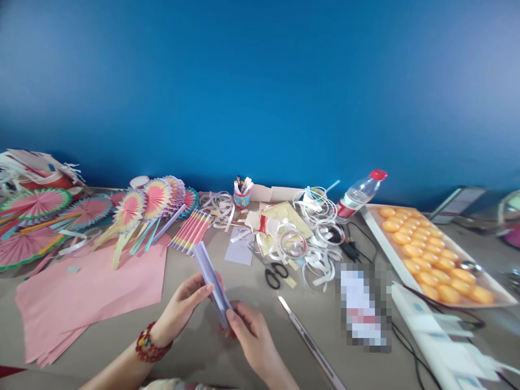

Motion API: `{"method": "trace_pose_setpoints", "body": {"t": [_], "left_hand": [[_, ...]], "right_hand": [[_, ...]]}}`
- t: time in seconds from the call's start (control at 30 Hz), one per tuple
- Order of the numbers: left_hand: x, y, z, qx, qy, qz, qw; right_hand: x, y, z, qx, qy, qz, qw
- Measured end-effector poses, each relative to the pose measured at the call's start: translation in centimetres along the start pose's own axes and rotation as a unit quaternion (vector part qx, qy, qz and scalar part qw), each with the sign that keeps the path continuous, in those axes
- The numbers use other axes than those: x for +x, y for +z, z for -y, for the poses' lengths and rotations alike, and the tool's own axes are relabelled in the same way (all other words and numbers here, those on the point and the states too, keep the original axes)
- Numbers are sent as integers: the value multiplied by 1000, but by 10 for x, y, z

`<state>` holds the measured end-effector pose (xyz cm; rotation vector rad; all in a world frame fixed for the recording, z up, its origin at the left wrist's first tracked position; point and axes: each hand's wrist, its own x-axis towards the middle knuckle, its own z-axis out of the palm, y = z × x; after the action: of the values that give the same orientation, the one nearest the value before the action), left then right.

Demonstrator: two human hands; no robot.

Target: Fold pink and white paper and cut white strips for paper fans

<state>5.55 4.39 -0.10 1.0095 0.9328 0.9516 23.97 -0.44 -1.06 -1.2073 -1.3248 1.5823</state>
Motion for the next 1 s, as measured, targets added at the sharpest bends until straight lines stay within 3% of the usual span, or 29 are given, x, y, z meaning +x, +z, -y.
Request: {"method": "trace_pose_setpoints", "body": {"t": [0.27,0.53,0.6,0.67,0.77,0.87,0.93,1.0], "left_hand": [[-1,-6,9,11,-16,1,1000],[-2,-5,8,83,20,-7,996],[-4,-8,5,118,38,6,992],[-7,-15,1,191,47,27,980],[-9,-28,-5,356,37,88,930],[-5,-37,-7,505,76,139,849],[3,-40,-7,583,119,164,787],[11,-40,-6,641,151,172,733]], "right_hand": [[1,2,-6,-34,13,-26,999],[-4,1,-7,-104,-25,11,994],[-11,-14,-6,-174,-55,-26,983],[-22,-38,-9,-275,-101,-112,950],[-47,-79,-20,-417,-154,-225,867],[-71,-107,-36,-544,-156,-261,782],[-81,-112,-45,-586,-149,-262,752],[-84,-110,-50,-596,-148,-264,744]]}}
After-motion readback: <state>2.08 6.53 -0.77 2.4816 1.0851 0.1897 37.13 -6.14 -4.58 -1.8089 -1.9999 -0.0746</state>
